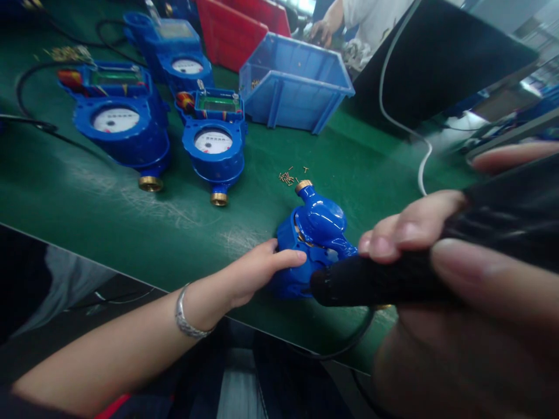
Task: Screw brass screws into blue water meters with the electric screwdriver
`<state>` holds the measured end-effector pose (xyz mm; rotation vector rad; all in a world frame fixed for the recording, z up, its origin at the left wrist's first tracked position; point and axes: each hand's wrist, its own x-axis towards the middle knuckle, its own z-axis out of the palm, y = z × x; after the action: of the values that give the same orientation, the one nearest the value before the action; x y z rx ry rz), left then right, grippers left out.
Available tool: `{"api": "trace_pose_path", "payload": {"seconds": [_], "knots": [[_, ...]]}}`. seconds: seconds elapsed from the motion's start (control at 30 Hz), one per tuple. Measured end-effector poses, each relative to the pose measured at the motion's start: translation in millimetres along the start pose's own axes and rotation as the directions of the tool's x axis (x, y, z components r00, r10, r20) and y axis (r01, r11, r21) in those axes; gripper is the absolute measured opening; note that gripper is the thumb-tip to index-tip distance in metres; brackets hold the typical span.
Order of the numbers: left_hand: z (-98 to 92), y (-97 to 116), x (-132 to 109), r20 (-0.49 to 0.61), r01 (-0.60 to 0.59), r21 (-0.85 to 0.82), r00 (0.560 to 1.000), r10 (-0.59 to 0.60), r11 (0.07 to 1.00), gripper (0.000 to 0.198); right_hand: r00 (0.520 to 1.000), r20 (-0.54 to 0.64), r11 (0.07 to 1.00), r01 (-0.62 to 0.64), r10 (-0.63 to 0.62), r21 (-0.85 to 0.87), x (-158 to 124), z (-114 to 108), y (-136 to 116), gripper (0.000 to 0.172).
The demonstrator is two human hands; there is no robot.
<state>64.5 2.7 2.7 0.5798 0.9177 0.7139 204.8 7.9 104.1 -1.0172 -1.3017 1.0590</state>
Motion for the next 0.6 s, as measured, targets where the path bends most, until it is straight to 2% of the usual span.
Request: {"api": "trace_pose_path", "payload": {"seconds": [0.1, 0.2, 0.3, 0.4, 0.6], "knots": [[4.0, -6, 4, -0.095, -0.077, -0.022, 0.993, 0.075, 0.997, 0.045, 0.998, 0.014, 0.99, 0.059, -0.062, 0.127, -6, 6, 2, 0.027], [9.5, -12, 4, -0.183, -0.095, -0.034, 0.979, 0.087, 0.995, 0.05, 0.997, -0.079, 0.992, 0.01, 0.0, 0.122, -9, 9, 8, 0.026], [13.5, -13, 4, -0.233, -0.087, -0.018, 0.969, 0.081, 0.996, 0.054, 0.991, -0.113, 0.992, -0.058, 0.071, 0.116, -9, 9, 8, 0.026], [15.0, -10, 4, -0.249, -0.073, -0.02, 0.966, 0.066, 0.997, 0.056, 0.99, -0.132, 0.991, -0.024, 0.041, 0.131, -10, 7, 7, 0.027], [13.9, -9, 7, -0.236, -0.031, -0.064, 0.972, 0.015, 0.997, 0.058, 0.998, 0.055, 0.995, -0.028, 0.022, 0.1, -12, -5, 14, 0.029]]}}
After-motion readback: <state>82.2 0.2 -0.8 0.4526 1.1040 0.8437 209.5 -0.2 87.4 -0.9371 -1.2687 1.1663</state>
